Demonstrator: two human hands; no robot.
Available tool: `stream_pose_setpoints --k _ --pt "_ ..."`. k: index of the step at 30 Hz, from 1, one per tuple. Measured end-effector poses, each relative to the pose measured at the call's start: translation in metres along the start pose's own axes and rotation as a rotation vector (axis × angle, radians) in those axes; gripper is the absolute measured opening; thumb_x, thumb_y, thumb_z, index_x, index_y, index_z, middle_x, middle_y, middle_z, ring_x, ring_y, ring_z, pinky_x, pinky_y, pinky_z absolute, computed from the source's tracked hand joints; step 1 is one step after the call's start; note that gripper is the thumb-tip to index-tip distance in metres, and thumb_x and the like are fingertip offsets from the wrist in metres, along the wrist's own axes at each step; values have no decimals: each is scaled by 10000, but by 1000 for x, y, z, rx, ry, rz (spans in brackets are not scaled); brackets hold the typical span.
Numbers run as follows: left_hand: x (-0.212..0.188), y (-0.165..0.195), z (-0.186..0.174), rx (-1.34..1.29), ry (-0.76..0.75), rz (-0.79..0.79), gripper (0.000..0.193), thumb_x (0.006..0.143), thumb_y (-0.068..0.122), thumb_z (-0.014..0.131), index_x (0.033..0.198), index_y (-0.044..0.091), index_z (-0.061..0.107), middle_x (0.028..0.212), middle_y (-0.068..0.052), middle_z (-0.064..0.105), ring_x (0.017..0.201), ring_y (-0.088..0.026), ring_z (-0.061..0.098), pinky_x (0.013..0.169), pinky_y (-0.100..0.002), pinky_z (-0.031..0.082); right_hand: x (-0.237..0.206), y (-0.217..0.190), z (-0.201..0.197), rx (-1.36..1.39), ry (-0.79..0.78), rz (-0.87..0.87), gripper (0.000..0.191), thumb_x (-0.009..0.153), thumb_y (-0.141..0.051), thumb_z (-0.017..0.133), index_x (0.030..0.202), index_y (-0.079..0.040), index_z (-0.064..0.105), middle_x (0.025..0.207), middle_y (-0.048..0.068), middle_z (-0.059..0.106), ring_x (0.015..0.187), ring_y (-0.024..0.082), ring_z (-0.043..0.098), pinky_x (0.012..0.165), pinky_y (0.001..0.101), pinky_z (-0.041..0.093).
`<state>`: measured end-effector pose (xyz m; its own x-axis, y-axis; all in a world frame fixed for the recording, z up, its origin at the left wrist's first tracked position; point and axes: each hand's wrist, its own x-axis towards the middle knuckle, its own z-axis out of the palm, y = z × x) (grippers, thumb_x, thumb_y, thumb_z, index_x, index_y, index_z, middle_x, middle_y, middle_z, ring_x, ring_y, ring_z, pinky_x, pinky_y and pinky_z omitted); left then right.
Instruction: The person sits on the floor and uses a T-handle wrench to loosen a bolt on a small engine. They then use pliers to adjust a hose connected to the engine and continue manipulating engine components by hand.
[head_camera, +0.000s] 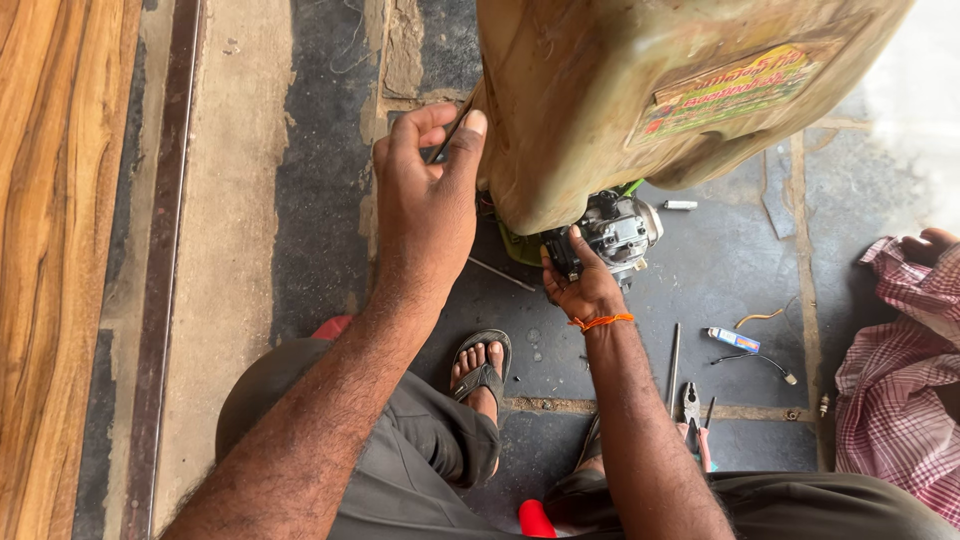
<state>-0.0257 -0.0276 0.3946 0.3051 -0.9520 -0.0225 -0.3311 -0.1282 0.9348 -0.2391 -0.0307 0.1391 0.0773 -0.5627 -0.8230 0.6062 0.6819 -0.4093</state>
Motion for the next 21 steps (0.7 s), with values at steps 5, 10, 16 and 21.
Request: stream_pose_setpoints --k 5,10,16,21 --pt "0 3 -1 18 3 -26 500 1014 452 565 1365 97 540 1322 -155 436 1070 -209 646 909 -337 598 1 -1 1 12 7 -6 488 885 -448 758 1231 -128 628 1064 93 733 934 197 678 796 341 535" --pt "0 4 1 19 5 34 486 1038 442 568 1368 87 542 1320 -161 441 1099 -214 644 927 -342 602 1 1 1 -10 37 -4 503 851 -459 770 1224 -154 626 1063 64 722 948 202 666 809 352 532" --pt "-1 3 2 1 -12 -28 489 1004 435 565 1355 96 535 1306 -154 434 1076 -204 653 901 -331 608 -1 2 -2 -49 13 0 568 832 -492 798 1211 -103 633 1034 78 708 922 219 658 812 374 548" --pt "-1 -2 4 36 19 57 469 1034 433 577 1341 78 564 1318 -163 451 1180 -219 596 958 -349 586 -2 2 -1 -45 1 -8 524 827 -474 792 1194 -132 641 1027 71 714 896 207 654 805 367 537"
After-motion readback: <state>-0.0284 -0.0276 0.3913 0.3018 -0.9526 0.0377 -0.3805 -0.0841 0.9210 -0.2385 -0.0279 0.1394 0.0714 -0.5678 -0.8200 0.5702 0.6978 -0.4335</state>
